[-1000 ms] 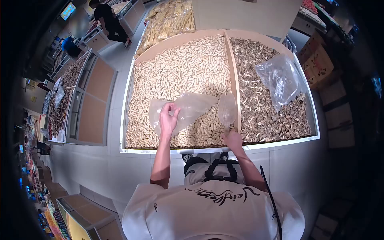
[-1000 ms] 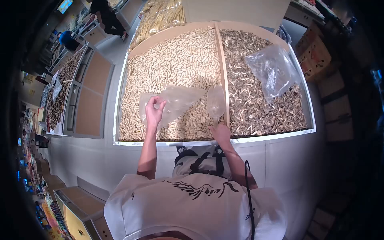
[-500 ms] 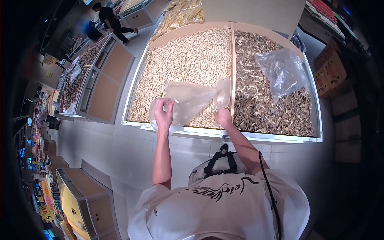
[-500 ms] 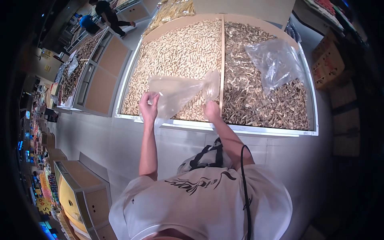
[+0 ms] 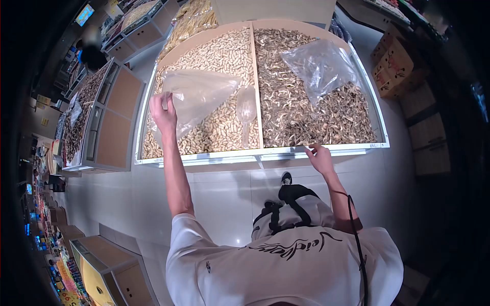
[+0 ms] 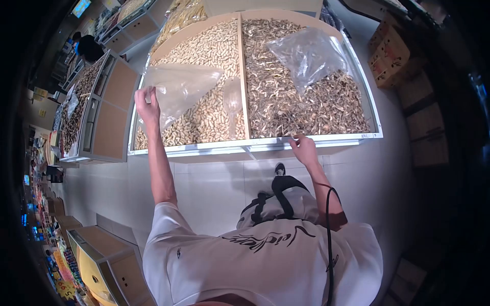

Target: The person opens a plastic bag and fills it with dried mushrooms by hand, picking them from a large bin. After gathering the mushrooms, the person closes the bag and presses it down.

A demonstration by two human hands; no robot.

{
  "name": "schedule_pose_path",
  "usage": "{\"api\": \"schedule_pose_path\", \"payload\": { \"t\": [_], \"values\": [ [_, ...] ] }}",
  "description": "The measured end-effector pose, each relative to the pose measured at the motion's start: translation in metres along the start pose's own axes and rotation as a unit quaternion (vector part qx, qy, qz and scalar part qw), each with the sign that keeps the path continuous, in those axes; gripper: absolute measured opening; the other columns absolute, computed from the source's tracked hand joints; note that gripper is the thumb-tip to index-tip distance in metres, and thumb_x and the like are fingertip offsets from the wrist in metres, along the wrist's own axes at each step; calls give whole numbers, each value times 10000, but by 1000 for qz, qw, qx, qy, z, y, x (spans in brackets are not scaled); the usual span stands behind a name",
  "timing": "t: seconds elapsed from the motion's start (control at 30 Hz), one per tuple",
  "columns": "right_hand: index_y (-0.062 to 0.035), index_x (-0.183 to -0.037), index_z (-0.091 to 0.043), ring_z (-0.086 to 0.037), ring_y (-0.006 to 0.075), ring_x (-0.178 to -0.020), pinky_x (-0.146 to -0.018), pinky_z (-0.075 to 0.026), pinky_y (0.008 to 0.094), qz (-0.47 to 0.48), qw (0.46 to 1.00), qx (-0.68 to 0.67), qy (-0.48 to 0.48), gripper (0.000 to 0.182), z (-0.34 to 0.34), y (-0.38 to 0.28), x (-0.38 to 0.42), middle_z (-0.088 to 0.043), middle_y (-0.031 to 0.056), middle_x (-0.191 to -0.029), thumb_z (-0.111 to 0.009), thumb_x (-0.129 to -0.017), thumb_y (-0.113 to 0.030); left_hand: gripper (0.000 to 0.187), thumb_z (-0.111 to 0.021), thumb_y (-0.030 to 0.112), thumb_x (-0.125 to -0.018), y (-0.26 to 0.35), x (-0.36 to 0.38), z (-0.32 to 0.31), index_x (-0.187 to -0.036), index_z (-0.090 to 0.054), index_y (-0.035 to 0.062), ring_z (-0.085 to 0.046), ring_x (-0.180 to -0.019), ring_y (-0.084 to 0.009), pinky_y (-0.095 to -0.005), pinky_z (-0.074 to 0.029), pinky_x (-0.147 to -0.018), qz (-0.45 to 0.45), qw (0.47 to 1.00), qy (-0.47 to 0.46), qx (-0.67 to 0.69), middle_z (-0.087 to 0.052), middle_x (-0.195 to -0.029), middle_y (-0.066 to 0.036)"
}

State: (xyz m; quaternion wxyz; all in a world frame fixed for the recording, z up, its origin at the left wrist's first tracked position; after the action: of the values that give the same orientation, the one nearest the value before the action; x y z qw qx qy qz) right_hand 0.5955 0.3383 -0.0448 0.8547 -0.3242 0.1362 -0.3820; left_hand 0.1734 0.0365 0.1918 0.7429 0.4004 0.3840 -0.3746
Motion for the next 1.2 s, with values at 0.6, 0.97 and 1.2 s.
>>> {"api": "schedule_pose_path", "payload": {
  "t": [0.6, 0.97, 1.2],
  "values": [
    [27, -1021, -724, -733, 294, -770, -724, -562, 378, -63, 996, -32, 57, 312, 189, 238, -84, -745, 177, -844, -718, -905, -263, 989, -794, 225, -809, 1, 133, -225, -1523, -185, -89, -178, -1501, -441, -475, -215, -1223, 317, 922, -164, -149, -105, -1620, -290],
    [0, -1048, -728, -705, 250, -704, -682, -549, 363, -42, 997, -30, 60, 325, 266, 332, -182, -735, 158, -799, -721, -908, -294, 464, -734, 197, -934, 257, 183, -411, -1263, -549, -73, -643, -940, -148, -275, -515, -877, 406, 814, -333, 247, -692, -1035, -77],
    [3, -1036, -728, -704, 240, -721, -705, -547, 358, -57, 996, -61, 41, 290, 264, 332, -199, -737, 162, -814, -730, -904, -255, 681, -827, 428, -835, 270, 218, -456, -1188, -593, -106, -654, -842, -188, -321, -526, -758, 495, 780, -362, 127, -697, -990, -136]
  ]
}}
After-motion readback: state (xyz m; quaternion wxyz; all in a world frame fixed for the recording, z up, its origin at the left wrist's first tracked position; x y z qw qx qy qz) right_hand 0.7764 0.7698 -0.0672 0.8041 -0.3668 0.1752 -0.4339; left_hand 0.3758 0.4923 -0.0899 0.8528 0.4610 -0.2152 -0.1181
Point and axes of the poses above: each hand's wrist, its own x-axis away from the middle knuckle, its own z-axis out of the back of the hand, y = z × x, the point moved 8 cm from there along -x, towards the middle knuckle
